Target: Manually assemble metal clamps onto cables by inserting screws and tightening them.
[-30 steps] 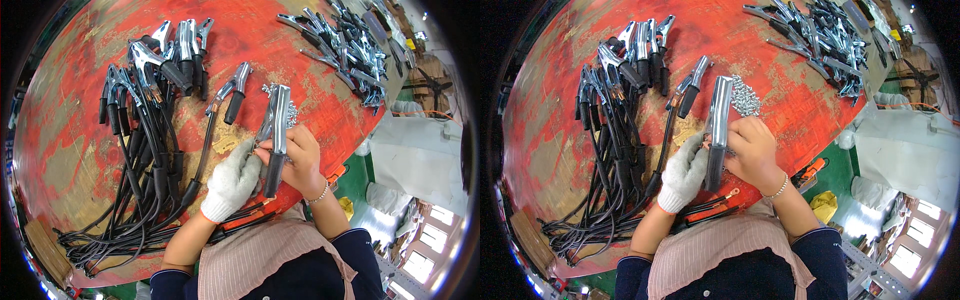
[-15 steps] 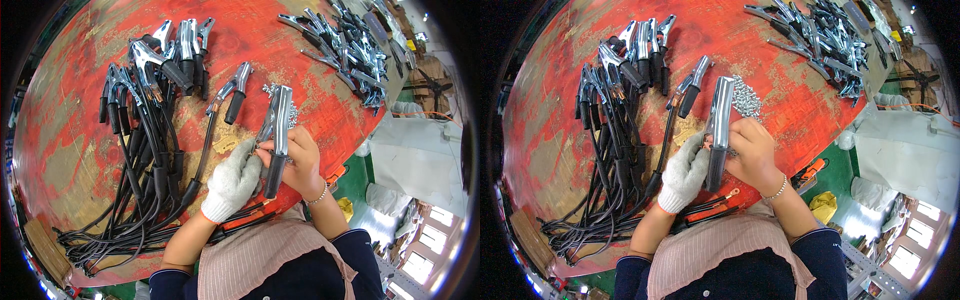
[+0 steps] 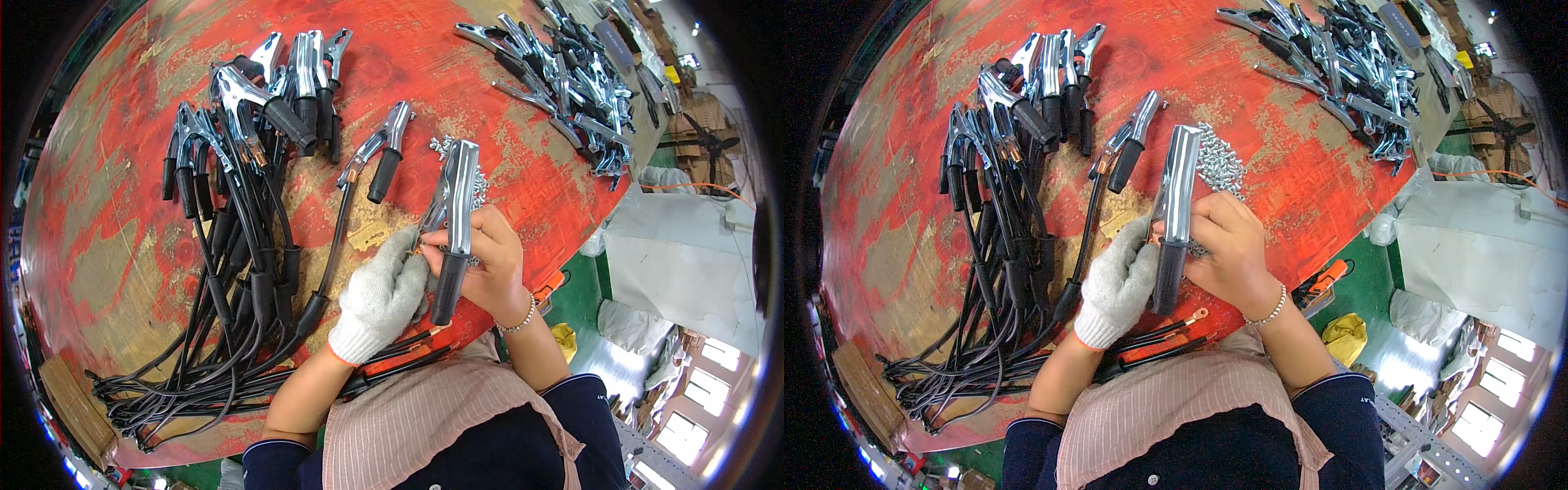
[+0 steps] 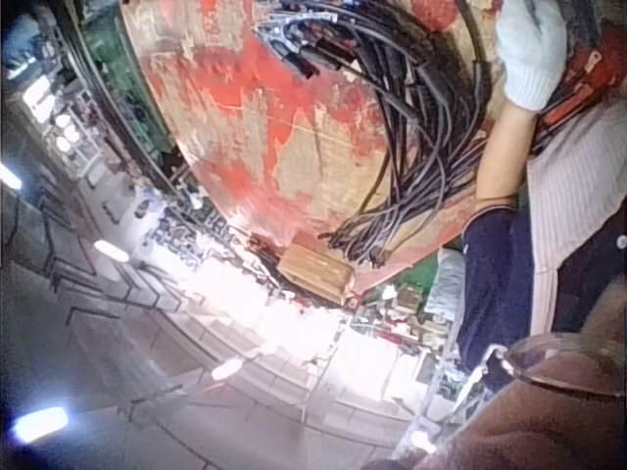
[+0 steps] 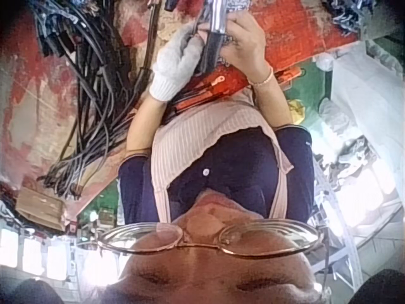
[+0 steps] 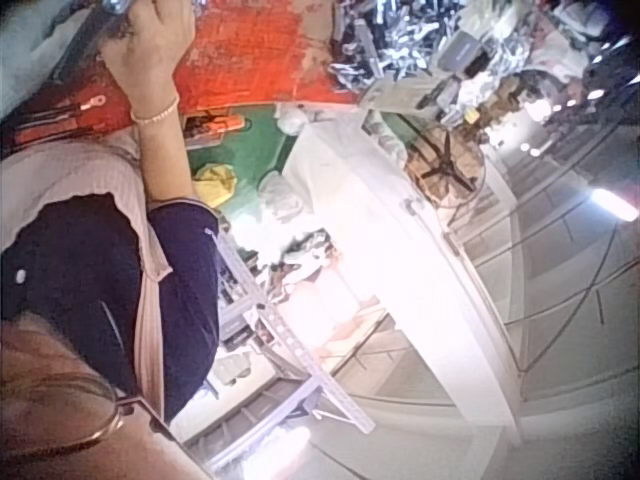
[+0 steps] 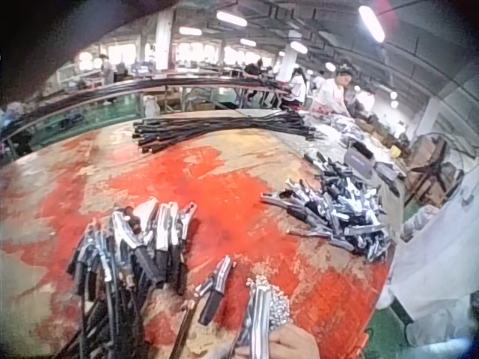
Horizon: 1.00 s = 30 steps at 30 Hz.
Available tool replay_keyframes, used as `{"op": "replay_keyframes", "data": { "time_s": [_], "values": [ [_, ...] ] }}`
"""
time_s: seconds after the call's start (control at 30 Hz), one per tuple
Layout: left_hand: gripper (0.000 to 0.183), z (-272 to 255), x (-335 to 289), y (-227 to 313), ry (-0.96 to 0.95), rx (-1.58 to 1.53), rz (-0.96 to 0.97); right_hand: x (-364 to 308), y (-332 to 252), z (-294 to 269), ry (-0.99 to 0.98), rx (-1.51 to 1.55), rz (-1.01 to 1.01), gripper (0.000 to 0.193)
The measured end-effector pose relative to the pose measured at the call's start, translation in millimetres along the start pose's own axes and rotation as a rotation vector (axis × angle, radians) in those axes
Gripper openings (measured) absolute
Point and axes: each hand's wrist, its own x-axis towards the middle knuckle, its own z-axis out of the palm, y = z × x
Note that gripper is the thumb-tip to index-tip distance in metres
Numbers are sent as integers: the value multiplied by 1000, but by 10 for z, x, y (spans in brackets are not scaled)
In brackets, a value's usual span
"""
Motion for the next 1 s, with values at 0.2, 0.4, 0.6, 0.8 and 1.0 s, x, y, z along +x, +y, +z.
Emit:
{"op": "replay_keyframes", "data": {
  "time_s": [0.2,0.4,0.6,0.8,1.0],
  "values": [
    [34,-9,-4,16,-29,-10,6,-15,5,-23,-25,-25,18,29],
    [34,-16,-10,35,-32,6,0,5,-20,-41,-32,-21,-3,30],
    [34,-13,-14,69,-37,-22,-33,-31,22,-19,-16,-52,-75,32],
    [32,-38,-2,100,-65,-39,-103,-26,46,-17,-18,-53,-134,32],
    [34,-16,-4,56,-66,-92,-109,-32,79,-26,-25,-78,-197,32]
  ]
}}
